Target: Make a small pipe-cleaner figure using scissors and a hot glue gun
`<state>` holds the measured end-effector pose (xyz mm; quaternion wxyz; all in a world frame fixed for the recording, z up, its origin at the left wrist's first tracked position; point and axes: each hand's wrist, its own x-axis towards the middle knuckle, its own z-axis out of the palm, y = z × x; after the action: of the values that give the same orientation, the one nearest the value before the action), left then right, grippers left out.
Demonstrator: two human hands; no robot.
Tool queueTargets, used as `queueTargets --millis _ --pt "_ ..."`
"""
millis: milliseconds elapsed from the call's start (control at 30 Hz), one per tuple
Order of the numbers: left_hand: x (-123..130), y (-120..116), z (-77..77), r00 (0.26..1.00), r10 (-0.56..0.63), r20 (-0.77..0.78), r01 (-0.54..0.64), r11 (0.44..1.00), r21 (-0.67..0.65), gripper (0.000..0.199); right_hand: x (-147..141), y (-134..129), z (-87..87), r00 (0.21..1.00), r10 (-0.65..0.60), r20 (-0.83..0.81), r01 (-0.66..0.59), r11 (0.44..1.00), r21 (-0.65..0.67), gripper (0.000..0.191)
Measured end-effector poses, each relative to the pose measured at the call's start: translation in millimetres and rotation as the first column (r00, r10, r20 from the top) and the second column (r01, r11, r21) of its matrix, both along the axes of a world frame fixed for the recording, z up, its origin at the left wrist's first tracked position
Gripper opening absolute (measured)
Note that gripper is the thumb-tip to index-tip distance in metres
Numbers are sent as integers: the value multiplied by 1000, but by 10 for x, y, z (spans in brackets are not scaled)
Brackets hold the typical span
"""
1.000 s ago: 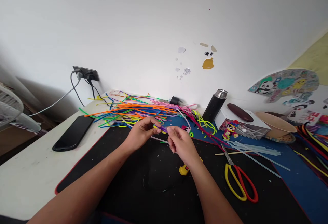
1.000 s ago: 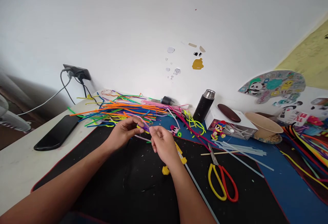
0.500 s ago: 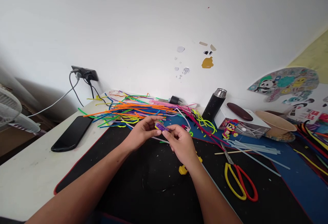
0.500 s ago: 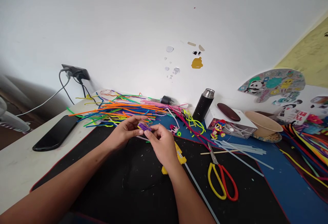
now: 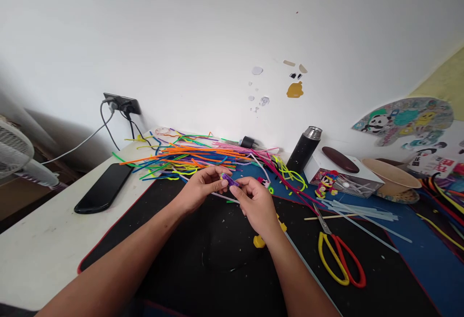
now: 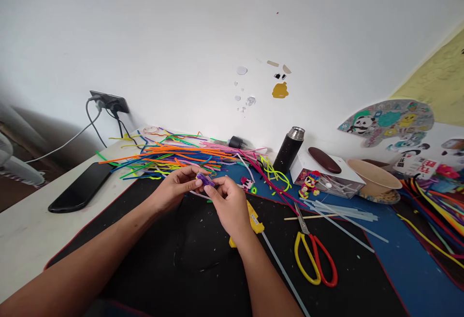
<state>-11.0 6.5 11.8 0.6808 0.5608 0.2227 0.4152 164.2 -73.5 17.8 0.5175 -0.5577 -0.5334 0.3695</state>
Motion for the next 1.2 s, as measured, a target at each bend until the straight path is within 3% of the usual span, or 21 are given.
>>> queueTargets --millis 200,1200 --pt "16 -14 25 1000 9 9 -9 1000 11 26 -14 -5 1 1000 10 -15 -10 1000 2 30" --pt "24 -11 -10 999 3 38 -1 998 -65 32 -17 1 -9 999 26 -42 -26 1000 1 30"
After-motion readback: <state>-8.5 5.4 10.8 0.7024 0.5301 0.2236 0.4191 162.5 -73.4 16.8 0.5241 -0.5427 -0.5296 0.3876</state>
